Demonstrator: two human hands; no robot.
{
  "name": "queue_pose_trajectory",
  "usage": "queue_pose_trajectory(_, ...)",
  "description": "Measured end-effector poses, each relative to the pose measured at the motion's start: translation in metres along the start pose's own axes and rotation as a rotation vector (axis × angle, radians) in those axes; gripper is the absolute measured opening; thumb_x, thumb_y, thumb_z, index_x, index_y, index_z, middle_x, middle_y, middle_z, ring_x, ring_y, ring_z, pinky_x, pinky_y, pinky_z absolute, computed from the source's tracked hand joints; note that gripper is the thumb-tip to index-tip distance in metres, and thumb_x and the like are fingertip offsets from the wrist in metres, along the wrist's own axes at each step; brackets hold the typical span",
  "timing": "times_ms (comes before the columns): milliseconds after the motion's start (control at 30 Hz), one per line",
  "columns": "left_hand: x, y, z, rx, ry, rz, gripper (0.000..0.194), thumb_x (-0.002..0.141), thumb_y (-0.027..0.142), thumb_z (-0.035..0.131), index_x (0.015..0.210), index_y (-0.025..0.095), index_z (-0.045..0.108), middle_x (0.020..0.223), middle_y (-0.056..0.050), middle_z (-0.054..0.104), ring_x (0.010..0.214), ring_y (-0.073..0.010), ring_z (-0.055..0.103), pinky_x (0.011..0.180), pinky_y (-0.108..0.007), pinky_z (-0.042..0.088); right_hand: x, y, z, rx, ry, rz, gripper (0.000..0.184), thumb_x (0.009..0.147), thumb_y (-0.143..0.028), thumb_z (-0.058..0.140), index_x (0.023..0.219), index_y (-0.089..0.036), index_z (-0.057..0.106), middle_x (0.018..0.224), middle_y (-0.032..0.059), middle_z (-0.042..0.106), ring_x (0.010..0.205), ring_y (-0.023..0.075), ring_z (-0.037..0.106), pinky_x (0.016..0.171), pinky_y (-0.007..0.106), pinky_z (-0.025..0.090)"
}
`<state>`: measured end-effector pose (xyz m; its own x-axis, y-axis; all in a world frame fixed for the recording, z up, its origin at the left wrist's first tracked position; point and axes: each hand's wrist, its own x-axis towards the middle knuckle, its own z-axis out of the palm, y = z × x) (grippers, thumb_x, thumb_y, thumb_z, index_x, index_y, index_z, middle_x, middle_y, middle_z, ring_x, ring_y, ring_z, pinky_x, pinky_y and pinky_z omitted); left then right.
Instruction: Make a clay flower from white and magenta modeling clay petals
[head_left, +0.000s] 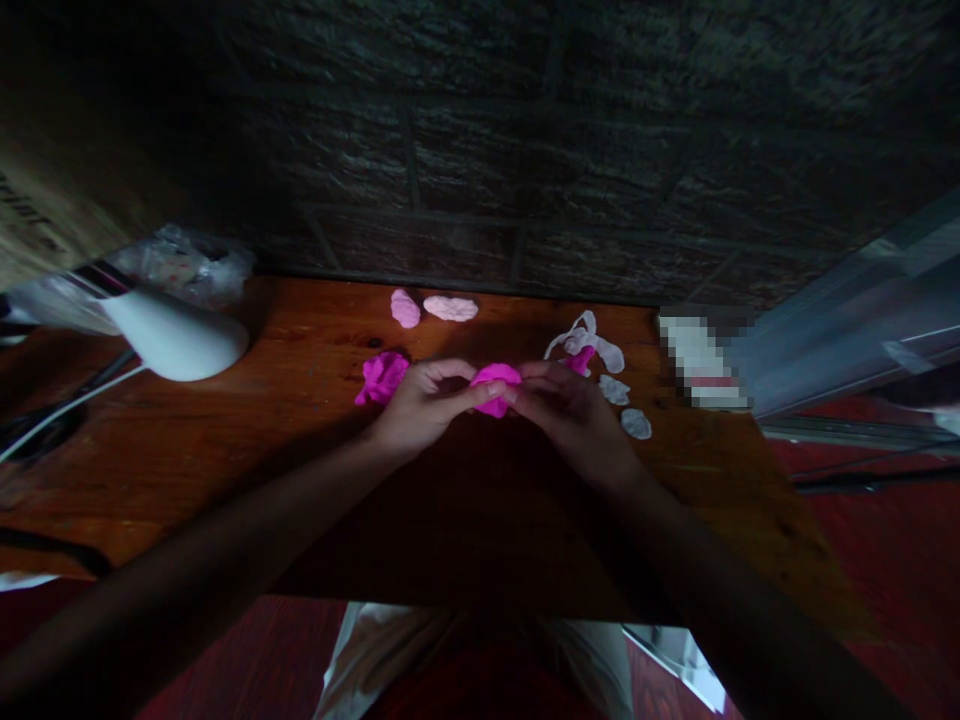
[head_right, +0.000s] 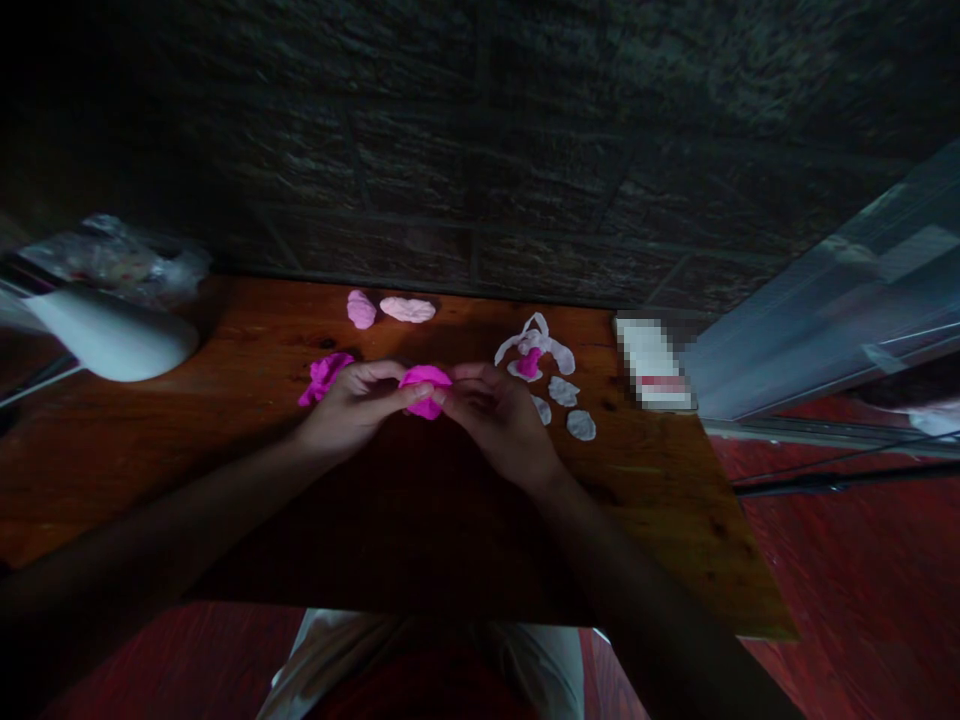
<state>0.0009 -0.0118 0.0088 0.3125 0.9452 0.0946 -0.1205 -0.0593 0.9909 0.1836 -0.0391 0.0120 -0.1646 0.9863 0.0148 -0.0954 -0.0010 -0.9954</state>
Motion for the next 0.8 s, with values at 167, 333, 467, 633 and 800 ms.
queue_pose_trajectory(167, -0.0017, -0.0013, 0.0046, -0.006, 0.062, -0.038, 0.018, 0.070, 0.030, 0.087, 0.072, 0.015, 0.076, 0.066, 0.001, 0.069, 0.061, -0.0092, 0.054, 0.062, -0.022, 0.042, 0.0000, 0.0030, 0.0022, 0.032, 0.028, -0.024, 0.040, 0.073, -0.031, 0.085, 0.107, -0.021, 0.066, 0.094, 0.0033, 0.080, 0.089, 0.0182, 0.075, 0.085, 0.034, 0.061)
queue_pose_trajectory(333, -0.0020, -0.0050, 0.0033, -0.036, 0.038, -0.103, 0.016, 0.076, 0.030, 0.083, 0.083, 0.017, 0.080, 0.077, -0.001, 0.074, 0.067, -0.0099, 0.057, 0.063, -0.022, 0.042, -0.0023, 0.0036, 0.0062, -0.081, 0.082, -0.077, 0.045, 0.071, -0.027, 0.086, 0.111, -0.020, 0.065, 0.100, 0.0061, 0.080, 0.094, 0.0216, 0.077, 0.086, 0.036, 0.063)
queue_pose_trajectory(467, -0.0003, -0.0070, -0.0010, -0.046, -0.043, -0.131, 0.019, 0.079, 0.035, 0.080, 0.084, 0.017, 0.079, 0.078, -0.002, 0.073, 0.069, -0.0105, 0.058, 0.063, -0.022, 0.041, -0.0026, 0.0033, 0.0055, -0.141, 0.095, -0.068, 0.048, 0.071, -0.033, 0.086, 0.112, -0.020, 0.066, 0.095, 0.0063, 0.081, 0.090, 0.0233, 0.078, 0.084, 0.038, 0.063)
queue_pose_trajectory(633, 0.0012, -0.0069, -0.0025, -0.041, -0.036, -0.125, 0.028, 0.084, 0.044, 0.073, 0.079, 0.017, 0.075, 0.069, 0.001, 0.063, 0.062, -0.0101, 0.052, 0.059, -0.023, 0.039, -0.0001, 0.0053, 0.0007, -0.093, 0.100, -0.072, 0.046, 0.071, -0.036, 0.085, 0.110, -0.021, 0.067, 0.093, 0.0049, 0.081, 0.088, 0.0226, 0.077, 0.082, 0.038, 0.063)
queue_pose_trajectory(800, -0.0003, -0.0016, 0.0024, 0.062, 0.017, -0.085, 0.017, 0.079, 0.034, 0.077, 0.081, 0.017, 0.077, 0.068, 0.001, 0.065, 0.061, -0.0101, 0.050, 0.060, -0.023, 0.039, 0.0005, 0.0039, 0.0006, -0.081, 0.098, -0.044, 0.050, 0.070, -0.036, 0.086, 0.114, -0.020, 0.066, 0.097, 0.0054, 0.080, 0.089, 0.0221, 0.077, 0.082, 0.037, 0.063)
